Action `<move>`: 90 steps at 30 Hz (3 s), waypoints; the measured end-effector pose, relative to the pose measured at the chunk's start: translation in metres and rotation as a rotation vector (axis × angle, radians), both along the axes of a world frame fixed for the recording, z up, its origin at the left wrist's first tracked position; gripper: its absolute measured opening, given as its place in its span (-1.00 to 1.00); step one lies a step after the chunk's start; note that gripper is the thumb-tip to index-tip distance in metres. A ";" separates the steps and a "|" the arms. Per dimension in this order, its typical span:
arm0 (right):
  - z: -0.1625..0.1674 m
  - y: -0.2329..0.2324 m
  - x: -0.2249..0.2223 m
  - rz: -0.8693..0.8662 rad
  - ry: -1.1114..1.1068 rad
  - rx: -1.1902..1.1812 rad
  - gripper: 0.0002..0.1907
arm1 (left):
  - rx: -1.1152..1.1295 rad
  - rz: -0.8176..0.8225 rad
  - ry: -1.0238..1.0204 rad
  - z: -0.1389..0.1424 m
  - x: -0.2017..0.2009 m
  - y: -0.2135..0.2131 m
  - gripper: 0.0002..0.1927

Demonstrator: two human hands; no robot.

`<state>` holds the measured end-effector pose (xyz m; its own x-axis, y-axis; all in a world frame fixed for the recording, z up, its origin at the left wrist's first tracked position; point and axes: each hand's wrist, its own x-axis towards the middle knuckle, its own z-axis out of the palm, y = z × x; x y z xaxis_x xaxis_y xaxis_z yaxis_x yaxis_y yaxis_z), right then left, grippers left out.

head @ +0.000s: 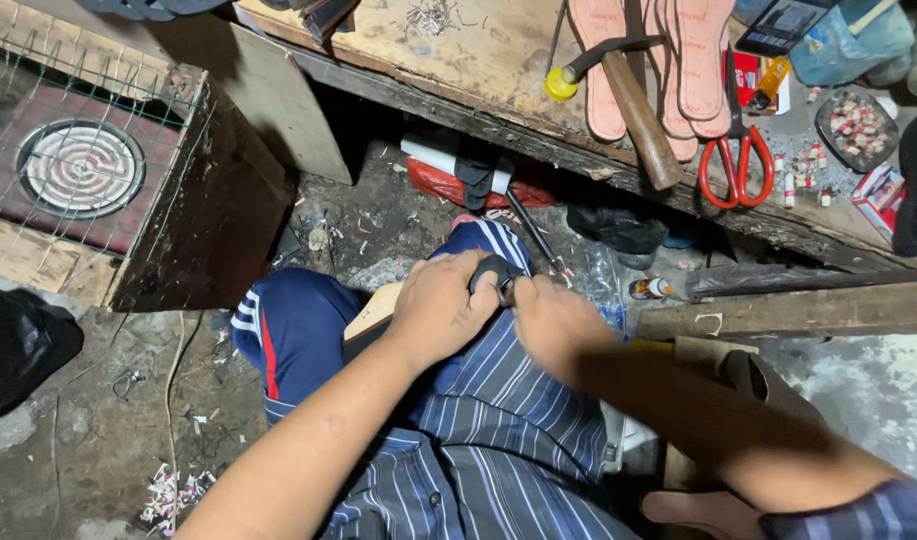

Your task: The person sits on the floor and works a black shoe upper over a wooden last. They pull and press the upper's edge, use pincers to grip and tuck the material, and tap and press the insole board with a hammer to secure it, then hold up the finished shoe.

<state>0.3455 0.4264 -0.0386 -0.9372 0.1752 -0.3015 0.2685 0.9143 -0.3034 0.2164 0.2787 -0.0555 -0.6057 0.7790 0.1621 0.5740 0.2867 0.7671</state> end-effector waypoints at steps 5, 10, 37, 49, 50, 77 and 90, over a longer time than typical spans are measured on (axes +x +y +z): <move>0.032 0.035 -0.004 0.107 -0.287 -0.347 -0.71 | 0.014 -0.055 0.074 0.012 0.011 -0.009 -0.66; -0.004 0.002 0.017 -0.012 -0.002 -0.076 -0.74 | 0.036 -0.090 0.026 0.014 0.008 -0.010 -0.67; 0.019 0.026 -0.003 0.153 -0.005 -0.273 -0.71 | 0.038 -0.023 0.044 0.017 0.007 -0.011 -0.66; -0.018 -0.017 0.017 -0.029 0.154 -0.079 -0.76 | 0.037 -0.056 -0.095 0.016 0.002 -0.015 -0.62; -0.014 -0.016 0.014 -0.044 0.144 -0.068 -0.76 | 0.044 -0.047 -0.098 0.016 0.000 -0.014 -0.63; 0.031 0.028 -0.004 -0.007 -0.315 -0.537 -0.59 | 0.082 -0.092 0.009 0.025 0.006 -0.019 -0.69; 0.041 0.020 -0.002 -0.013 -0.154 -0.474 -0.65 | 0.059 -0.113 -0.015 0.020 0.001 -0.019 -0.67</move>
<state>0.3440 0.4465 0.0020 -0.8744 -0.0034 -0.4852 0.3530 0.6816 -0.6409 0.2174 0.2602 -0.0351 -0.5172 0.8319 0.2009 0.5885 0.1752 0.7893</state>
